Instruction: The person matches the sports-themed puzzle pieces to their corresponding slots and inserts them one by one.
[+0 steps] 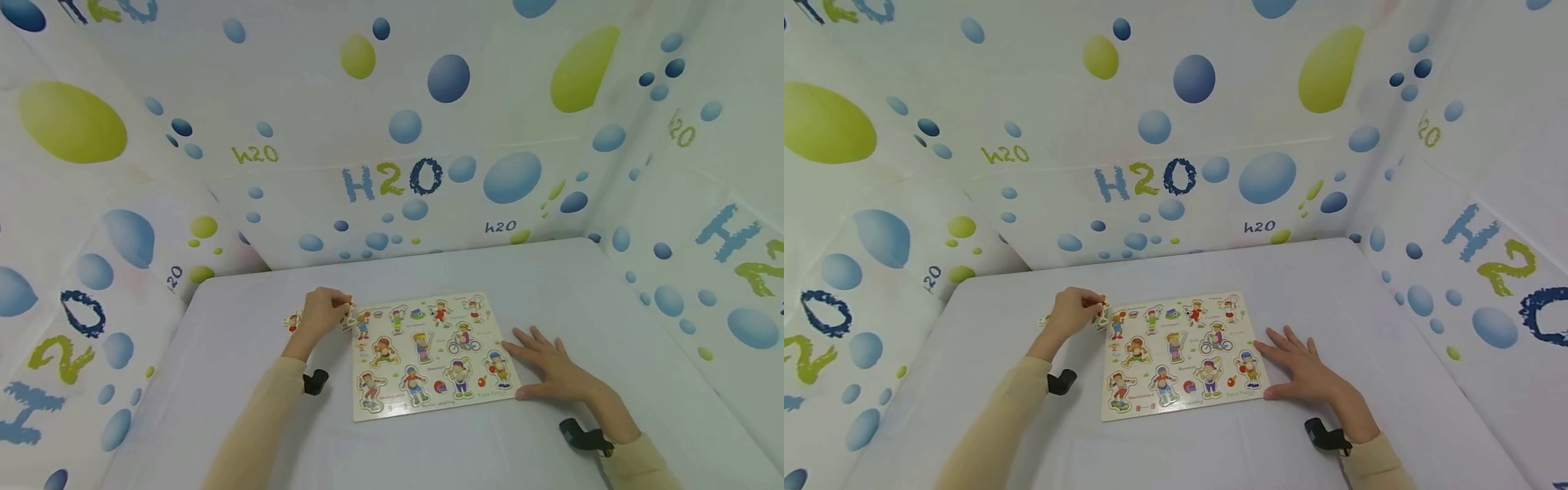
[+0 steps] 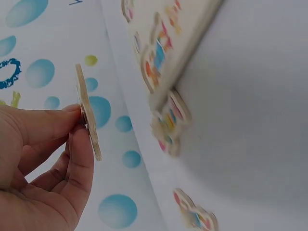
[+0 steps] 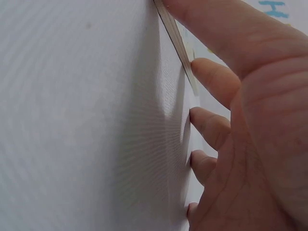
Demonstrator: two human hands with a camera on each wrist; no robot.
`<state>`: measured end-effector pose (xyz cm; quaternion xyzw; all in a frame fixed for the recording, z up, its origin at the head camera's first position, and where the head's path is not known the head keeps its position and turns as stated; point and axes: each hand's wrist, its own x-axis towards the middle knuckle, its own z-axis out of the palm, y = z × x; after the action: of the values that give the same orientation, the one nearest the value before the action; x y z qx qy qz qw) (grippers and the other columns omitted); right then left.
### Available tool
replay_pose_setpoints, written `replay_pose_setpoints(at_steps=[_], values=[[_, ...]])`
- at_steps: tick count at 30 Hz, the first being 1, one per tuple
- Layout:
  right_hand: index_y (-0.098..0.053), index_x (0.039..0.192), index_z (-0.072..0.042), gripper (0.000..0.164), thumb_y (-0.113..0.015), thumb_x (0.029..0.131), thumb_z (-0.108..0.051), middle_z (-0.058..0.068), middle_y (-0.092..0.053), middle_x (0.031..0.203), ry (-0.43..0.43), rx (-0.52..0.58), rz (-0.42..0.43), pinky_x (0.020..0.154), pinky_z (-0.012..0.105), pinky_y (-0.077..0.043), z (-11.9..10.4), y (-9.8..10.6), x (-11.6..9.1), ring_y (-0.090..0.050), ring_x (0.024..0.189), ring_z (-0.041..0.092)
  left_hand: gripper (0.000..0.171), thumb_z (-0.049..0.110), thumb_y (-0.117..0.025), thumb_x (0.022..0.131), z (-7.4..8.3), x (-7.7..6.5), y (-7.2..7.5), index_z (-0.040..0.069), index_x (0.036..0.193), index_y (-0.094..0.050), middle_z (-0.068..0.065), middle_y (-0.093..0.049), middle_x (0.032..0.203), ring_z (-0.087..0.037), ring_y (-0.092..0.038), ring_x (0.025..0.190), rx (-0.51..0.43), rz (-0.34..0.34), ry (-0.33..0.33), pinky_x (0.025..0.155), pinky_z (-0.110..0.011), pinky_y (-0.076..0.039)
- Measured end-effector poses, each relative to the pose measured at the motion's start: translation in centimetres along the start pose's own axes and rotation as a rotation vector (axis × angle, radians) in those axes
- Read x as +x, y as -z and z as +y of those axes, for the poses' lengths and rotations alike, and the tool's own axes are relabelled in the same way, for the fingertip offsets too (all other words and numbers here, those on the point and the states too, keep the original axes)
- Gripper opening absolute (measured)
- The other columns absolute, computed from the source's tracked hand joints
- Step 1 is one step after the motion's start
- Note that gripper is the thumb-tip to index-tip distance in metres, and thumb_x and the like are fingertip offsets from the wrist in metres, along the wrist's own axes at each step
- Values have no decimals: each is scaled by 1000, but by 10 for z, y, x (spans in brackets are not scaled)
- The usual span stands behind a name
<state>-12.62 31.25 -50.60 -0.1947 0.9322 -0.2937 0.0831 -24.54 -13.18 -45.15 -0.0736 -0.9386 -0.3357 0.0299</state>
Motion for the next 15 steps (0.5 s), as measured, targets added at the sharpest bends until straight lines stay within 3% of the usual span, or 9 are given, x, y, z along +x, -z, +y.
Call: replay_pose_setpoints(at_steps=[9, 15], values=[[-47, 146, -19, 88, -79, 71, -53, 22, -25, 159, -16, -4, -7, 105, 77, 4, -2, 0, 2, -4, 145, 55, 11, 5, -69, 89, 32, 10, -18, -1, 95, -75, -15, -73, 92, -27, -67, 85, -24, -18, -36, 76, -39, -54], [-48, 145, -17, 89, -80, 70, -52, 23, -26, 158, -24, -5, -3, 105, 77, 4, -1, 0, 1, -5, 144, 55, 11, 6, -69, 89, 50, 17, -37, -1, 94, -76, -14, -73, 90, -28, -67, 84, -40, -31, -95, 77, -40, -55]])
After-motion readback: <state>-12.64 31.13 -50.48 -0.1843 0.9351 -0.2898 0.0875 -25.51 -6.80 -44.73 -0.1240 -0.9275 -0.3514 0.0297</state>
